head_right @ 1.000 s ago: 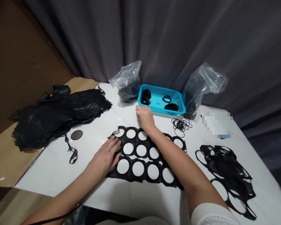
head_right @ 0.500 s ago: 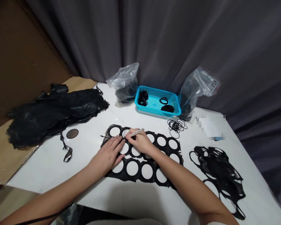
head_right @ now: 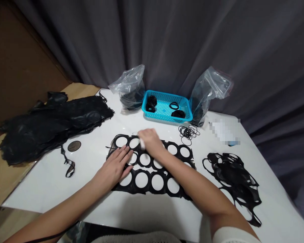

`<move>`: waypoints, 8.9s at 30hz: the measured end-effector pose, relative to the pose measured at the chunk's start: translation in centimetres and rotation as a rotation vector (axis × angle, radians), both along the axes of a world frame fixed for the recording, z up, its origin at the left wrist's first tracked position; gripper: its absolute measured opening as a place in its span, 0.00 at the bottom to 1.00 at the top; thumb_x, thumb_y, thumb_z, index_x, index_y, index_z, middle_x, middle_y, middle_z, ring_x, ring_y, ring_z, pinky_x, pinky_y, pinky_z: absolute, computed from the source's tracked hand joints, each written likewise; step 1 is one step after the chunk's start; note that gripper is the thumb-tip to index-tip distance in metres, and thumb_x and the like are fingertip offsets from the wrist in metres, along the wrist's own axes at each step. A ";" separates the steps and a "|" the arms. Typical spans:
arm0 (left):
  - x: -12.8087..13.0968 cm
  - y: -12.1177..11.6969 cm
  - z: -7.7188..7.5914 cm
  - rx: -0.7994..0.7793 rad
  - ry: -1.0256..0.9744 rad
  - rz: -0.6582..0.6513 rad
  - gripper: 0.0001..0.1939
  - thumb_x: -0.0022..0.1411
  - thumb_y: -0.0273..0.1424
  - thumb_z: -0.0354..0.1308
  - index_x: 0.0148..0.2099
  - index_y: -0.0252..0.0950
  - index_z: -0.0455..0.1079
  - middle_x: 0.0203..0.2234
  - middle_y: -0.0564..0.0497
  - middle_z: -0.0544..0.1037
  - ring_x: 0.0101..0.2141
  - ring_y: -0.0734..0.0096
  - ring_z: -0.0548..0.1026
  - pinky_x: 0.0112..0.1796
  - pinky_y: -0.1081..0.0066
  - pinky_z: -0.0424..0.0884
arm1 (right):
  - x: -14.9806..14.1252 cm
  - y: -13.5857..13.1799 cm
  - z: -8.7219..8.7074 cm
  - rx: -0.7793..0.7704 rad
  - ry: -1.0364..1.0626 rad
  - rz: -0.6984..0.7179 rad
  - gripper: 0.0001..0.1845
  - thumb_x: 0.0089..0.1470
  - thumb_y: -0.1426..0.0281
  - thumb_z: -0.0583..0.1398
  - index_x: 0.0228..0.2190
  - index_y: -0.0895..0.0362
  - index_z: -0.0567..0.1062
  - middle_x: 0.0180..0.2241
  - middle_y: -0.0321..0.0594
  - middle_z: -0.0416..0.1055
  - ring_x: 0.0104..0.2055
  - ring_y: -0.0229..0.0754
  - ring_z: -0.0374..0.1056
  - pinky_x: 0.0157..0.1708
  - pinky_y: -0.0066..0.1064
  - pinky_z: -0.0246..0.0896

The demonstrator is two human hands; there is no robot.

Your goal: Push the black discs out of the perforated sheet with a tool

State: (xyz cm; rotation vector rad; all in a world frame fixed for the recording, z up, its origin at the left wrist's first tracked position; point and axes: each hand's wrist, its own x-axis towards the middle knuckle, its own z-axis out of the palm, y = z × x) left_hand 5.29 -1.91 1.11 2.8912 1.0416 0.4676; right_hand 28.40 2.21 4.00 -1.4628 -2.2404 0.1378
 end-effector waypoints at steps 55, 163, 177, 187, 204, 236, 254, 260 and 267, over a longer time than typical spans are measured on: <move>8.2 0.0 2.1 0.037 0.071 -0.236 0.30 0.70 0.43 0.57 0.62 0.22 0.66 0.60 0.30 0.70 0.61 0.45 0.68 0.60 0.53 0.65 | 6.2 -7.7 0.3 -0.366 0.574 -0.226 0.06 0.60 0.67 0.58 0.32 0.54 0.74 0.36 0.38 0.77 0.40 0.44 0.73 0.43 0.34 0.64; 11.8 -0.3 0.7 -0.072 0.027 -0.301 0.29 0.68 0.37 0.58 0.67 0.34 0.60 0.70 0.35 0.55 0.69 0.45 0.54 0.65 0.48 0.54 | 9.2 -10.6 -0.1 -0.174 0.326 -0.230 0.06 0.63 0.72 0.56 0.33 0.54 0.71 0.36 0.41 0.76 0.41 0.46 0.70 0.45 0.37 0.61; 11.6 -0.1 0.7 -0.063 0.060 -0.239 0.29 0.67 0.41 0.60 0.67 0.40 0.62 0.72 0.35 0.47 0.68 0.37 0.52 0.63 0.47 0.57 | 18.6 -8.2 1.5 0.045 0.211 -0.858 0.08 0.60 0.68 0.53 0.30 0.54 0.69 0.30 0.44 0.75 0.31 0.47 0.66 0.35 0.35 0.57; 16.6 -0.2 1.3 -0.028 0.064 -0.437 0.29 0.71 0.43 0.54 0.66 0.31 0.61 0.67 0.36 0.62 0.67 0.49 0.59 0.65 0.53 0.54 | 14.3 -12.4 0.8 -0.314 0.655 -0.468 0.09 0.59 0.62 0.59 0.32 0.54 0.74 0.36 0.40 0.78 0.40 0.45 0.72 0.43 0.35 0.63; 16.7 -0.7 0.4 -0.067 0.026 -0.404 0.28 0.72 0.39 0.52 0.69 0.33 0.58 0.69 0.37 0.58 0.68 0.49 0.57 0.65 0.49 0.52 | 13.4 -12.6 -0.1 -0.155 0.178 -0.221 0.06 0.62 0.73 0.56 0.39 0.55 0.73 0.42 0.46 0.76 0.46 0.50 0.68 0.48 0.41 0.58; 14.5 -3.6 0.8 -0.131 0.028 -0.545 0.26 0.71 0.37 0.56 0.67 0.38 0.61 0.69 0.40 0.59 0.68 0.51 0.58 0.66 0.52 0.54 | 11.6 -18.1 0.5 -0.341 0.655 -0.458 0.09 0.61 0.66 0.58 0.29 0.53 0.70 0.37 0.39 0.75 0.42 0.45 0.71 0.46 0.36 0.63; 14.5 -3.6 0.7 -0.172 0.018 -0.546 0.28 0.69 0.35 0.58 0.68 0.36 0.60 0.69 0.35 0.57 0.68 0.50 0.56 0.65 0.50 0.54 | 11.1 -18.5 0.3 -0.216 0.500 -0.398 0.10 0.64 0.71 0.57 0.28 0.53 0.68 0.37 0.39 0.76 0.43 0.44 0.71 0.44 0.36 0.64; 14.4 -3.6 0.4 -0.202 -0.029 -0.540 0.27 0.70 0.35 0.57 0.68 0.38 0.61 0.70 0.38 0.56 0.69 0.52 0.54 0.66 0.51 0.52 | 10.2 -18.9 0.0 -0.107 0.145 -0.287 0.08 0.63 0.76 0.55 0.41 0.55 0.72 0.46 0.48 0.76 0.49 0.51 0.68 0.49 0.43 0.60; 14.5 -3.3 0.3 -0.190 -0.007 -0.542 0.25 0.70 0.35 0.57 0.66 0.37 0.63 0.69 0.37 0.57 0.69 0.48 0.54 0.65 0.49 0.54 | 17.4 -16.8 1.1 0.070 -0.029 -0.819 0.09 0.62 0.74 0.53 0.31 0.56 0.70 0.33 0.48 0.75 0.36 0.51 0.68 0.40 0.41 0.58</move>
